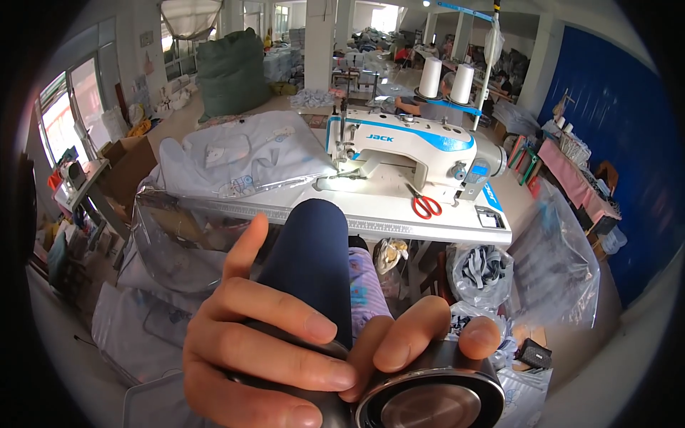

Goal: Sewing fabric and plastic pieces together using an industrial sewing machine in a workshop.

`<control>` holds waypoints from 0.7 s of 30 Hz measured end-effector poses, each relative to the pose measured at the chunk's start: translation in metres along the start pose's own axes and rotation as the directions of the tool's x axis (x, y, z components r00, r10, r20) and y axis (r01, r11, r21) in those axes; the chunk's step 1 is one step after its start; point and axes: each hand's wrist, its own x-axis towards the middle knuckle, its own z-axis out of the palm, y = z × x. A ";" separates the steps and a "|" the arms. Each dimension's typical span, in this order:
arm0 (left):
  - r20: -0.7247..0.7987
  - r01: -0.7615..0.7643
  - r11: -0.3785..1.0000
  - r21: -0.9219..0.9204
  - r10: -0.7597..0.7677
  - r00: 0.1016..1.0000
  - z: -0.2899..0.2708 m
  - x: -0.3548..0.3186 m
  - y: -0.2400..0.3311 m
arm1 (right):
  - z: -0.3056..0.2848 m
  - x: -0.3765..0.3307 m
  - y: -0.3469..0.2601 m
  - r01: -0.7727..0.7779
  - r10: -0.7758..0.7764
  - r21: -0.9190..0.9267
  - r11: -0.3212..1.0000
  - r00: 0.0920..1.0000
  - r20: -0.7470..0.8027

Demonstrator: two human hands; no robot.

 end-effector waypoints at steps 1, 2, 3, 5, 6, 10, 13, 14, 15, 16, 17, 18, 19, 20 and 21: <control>0.005 0.004 1.000 -0.005 -0.004 1.000 0.000 -0.001 0.000 | -0.004 -0.001 0.011 0.081 -0.081 0.058 0.995 0.997 0.005; 0.008 0.008 1.000 -0.008 -0.008 1.000 -0.001 -0.001 0.000 | -0.006 -0.002 0.017 0.160 -0.161 0.115 0.980 0.987 0.005; 0.010 0.011 1.000 -0.011 -0.011 1.000 -0.001 -0.002 0.001 | -0.007 -0.004 0.020 0.160 -0.161 0.115 0.980 0.987 0.004; 0.015 0.028 0.999 -0.030 -0.028 0.999 -0.004 -0.004 0.001 | -0.007 -0.006 0.018 0.183 -0.182 0.124 0.975 0.983 -0.019; 0.012 0.045 0.998 -0.049 -0.045 0.999 -0.007 -0.005 0.002 | -0.005 -0.008 0.011 0.183 -0.182 0.124 0.975 0.983 -0.019; 0.219 0.200 0.979 -0.034 -0.188 0.957 -0.030 -0.006 0.000 | -0.003 -0.009 -0.017 -0.151 0.136 -0.120 0.981 0.983 -0.123; 0.412 0.227 0.972 0.068 -0.234 0.881 -0.042 -0.011 -0.003 | -0.008 -0.010 -0.005 -0.111 0.090 -0.153 0.982 0.986 -0.140; 0.416 0.225 0.972 0.063 -0.231 0.880 -0.042 -0.013 -0.004 | -0.008 -0.011 0.003 -0.059 0.044 -0.082 0.995 0.983 -0.177; 0.404 0.271 0.960 0.066 -0.274 0.873 -0.042 -0.016 -0.005 | -0.008 -0.013 0.013 0.006 -0.018 -0.046 0.999 0.963 -0.270; 0.394 0.317 0.946 0.065 -0.316 0.863 -0.041 -0.017 -0.005 | -0.009 -0.013 0.018 0.042 -0.040 0.001 0.999 0.958 -0.282; 0.411 0.273 0.961 0.048 -0.268 0.871 -0.038 -0.020 -0.008 | -0.009 -0.013 0.024 0.098 -0.081 0.040 0.994 0.946 -0.315; 0.426 0.229 0.973 0.030 -0.220 0.878 -0.036 -0.020 -0.012 | -0.010 -0.013 0.027 0.106 -0.087 0.044 0.993 0.947 -0.308; 0.361 0.264 0.964 0.045 -0.262 0.895 -0.033 -0.021 -0.012 | -0.008 -0.013 0.026 0.088 -0.078 0.013 0.996 0.934 -0.348; 0.297 0.298 0.953 0.054 -0.301 0.906 -0.030 -0.023 -0.012 | -0.010 -0.011 0.027 0.051 -0.043 0.016 0.999 0.942 -0.334; 0.356 0.279 0.959 0.051 -0.279 0.892 -0.033 -0.021 -0.015 | -0.009 -0.011 0.017 -0.102 0.082 -0.040 0.994 0.936 -0.342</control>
